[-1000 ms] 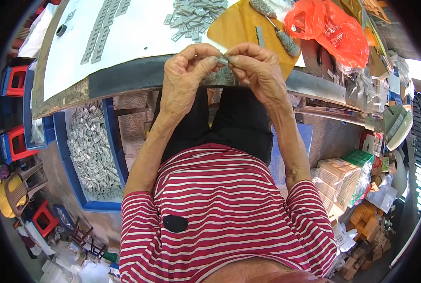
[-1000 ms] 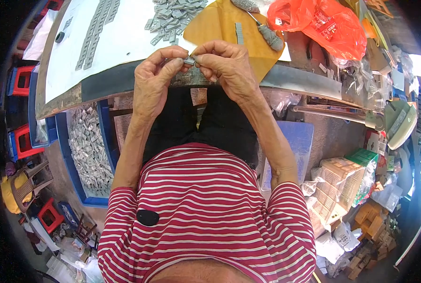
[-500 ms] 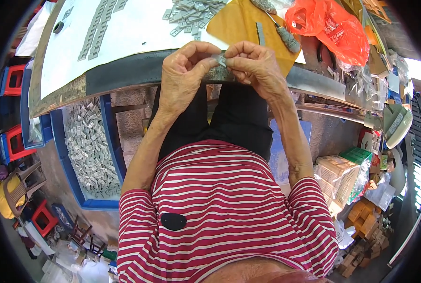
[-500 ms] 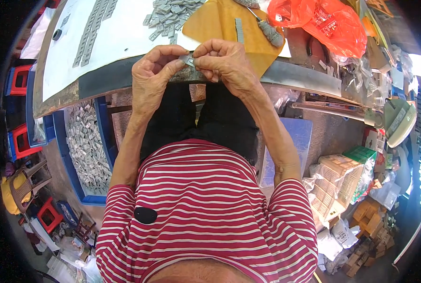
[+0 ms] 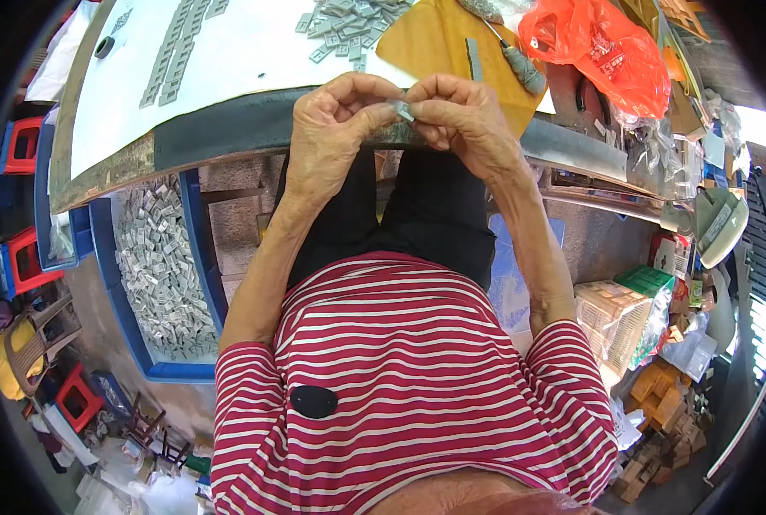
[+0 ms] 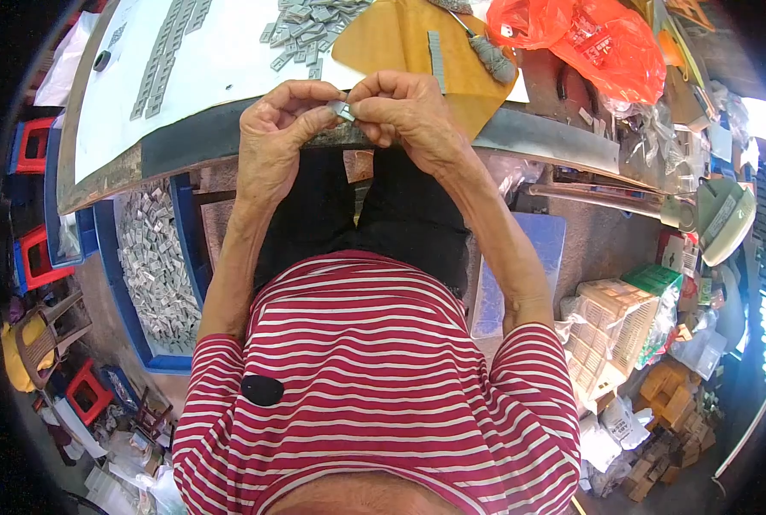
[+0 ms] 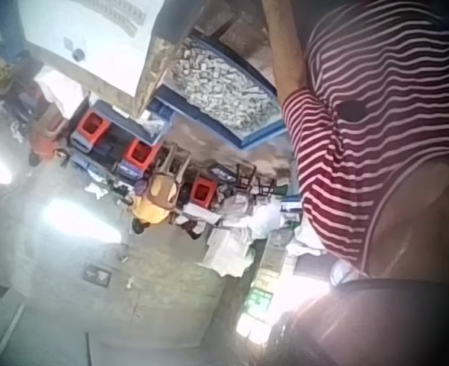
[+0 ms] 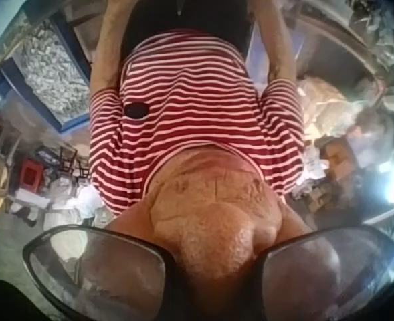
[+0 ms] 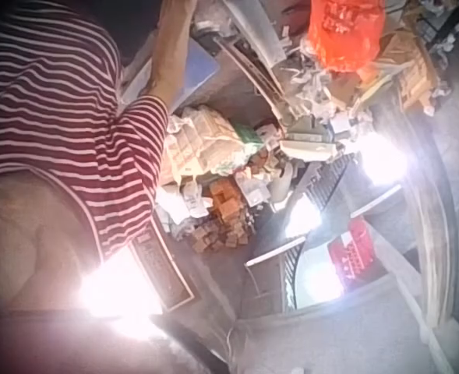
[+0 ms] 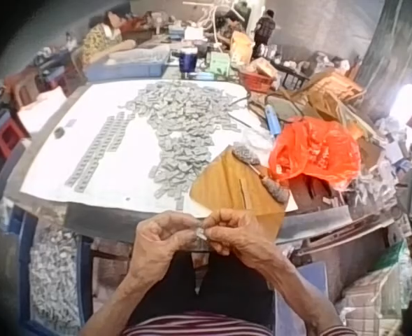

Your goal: Manually inspecting and sorting small metal hardware components on a workbench.

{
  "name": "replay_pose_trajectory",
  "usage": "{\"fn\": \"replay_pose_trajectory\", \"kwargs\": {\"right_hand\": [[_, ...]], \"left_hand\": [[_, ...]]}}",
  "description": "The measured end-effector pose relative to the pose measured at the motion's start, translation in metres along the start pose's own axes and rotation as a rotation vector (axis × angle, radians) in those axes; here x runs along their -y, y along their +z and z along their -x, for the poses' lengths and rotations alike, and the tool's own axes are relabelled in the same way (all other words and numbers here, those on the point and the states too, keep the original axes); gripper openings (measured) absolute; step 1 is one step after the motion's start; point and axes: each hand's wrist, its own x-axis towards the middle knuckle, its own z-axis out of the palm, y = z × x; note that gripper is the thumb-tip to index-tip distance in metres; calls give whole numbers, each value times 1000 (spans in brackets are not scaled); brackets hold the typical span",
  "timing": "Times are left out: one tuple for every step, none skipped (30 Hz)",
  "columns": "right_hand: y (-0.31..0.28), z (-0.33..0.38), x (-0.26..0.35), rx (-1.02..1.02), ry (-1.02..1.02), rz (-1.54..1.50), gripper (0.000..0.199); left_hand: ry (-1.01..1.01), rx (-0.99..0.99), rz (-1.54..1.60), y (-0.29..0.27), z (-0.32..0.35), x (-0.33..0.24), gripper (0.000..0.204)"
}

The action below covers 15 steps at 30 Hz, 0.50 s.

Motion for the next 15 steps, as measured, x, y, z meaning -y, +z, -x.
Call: {"fn": "replay_pose_trajectory", "kwargs": {"right_hand": [[0,0,-2,0,1,0,10],[0,-1,-4,-7,8,-41,10],[-1,-2,-4,-13,15,-82,9],[0,-1,-4,-13,15,-81,9],[0,0,-4,-23,7,-89,9],[1,0,-3,-33,0,-97,8],[1,0,-2,-33,1,-98,8],[1,0,-1,-29,3,-86,8],[1,0,0,-22,5,-75,7],[1,0,1,-20,5,-76,7],[1,0,2,-15,6,-62,7],[1,-1,3,-13,6,-46,7],[0,0,3,-15,6,-46,7],[0,0,4,-8,12,-62,7],[0,0,5,2,18,-79,7]], "left_hand": [[-1,0,0,0,0,1,14],[0,0,5,-1,0,1,15],[2,0,9,-1,-1,1,15],[2,-1,9,-1,-1,1,15],[-7,20,-34,-2,-1,1,17],[-17,41,-76,-3,-1,0,18],[-17,41,-76,-3,0,-2,18],[-21,42,-189,-2,0,-5,19],[-25,42,-304,-2,0,-8,20],[-25,41,-305,-3,0,-9,20],[5,54,-375,-4,0,-9,20],[36,71,-441,-5,-1,-9,20],[36,72,-441,-5,-2,-10,20],[77,92,-486,-5,-3,-11,19],[118,110,-533,-5,-4,-13,19]]}}
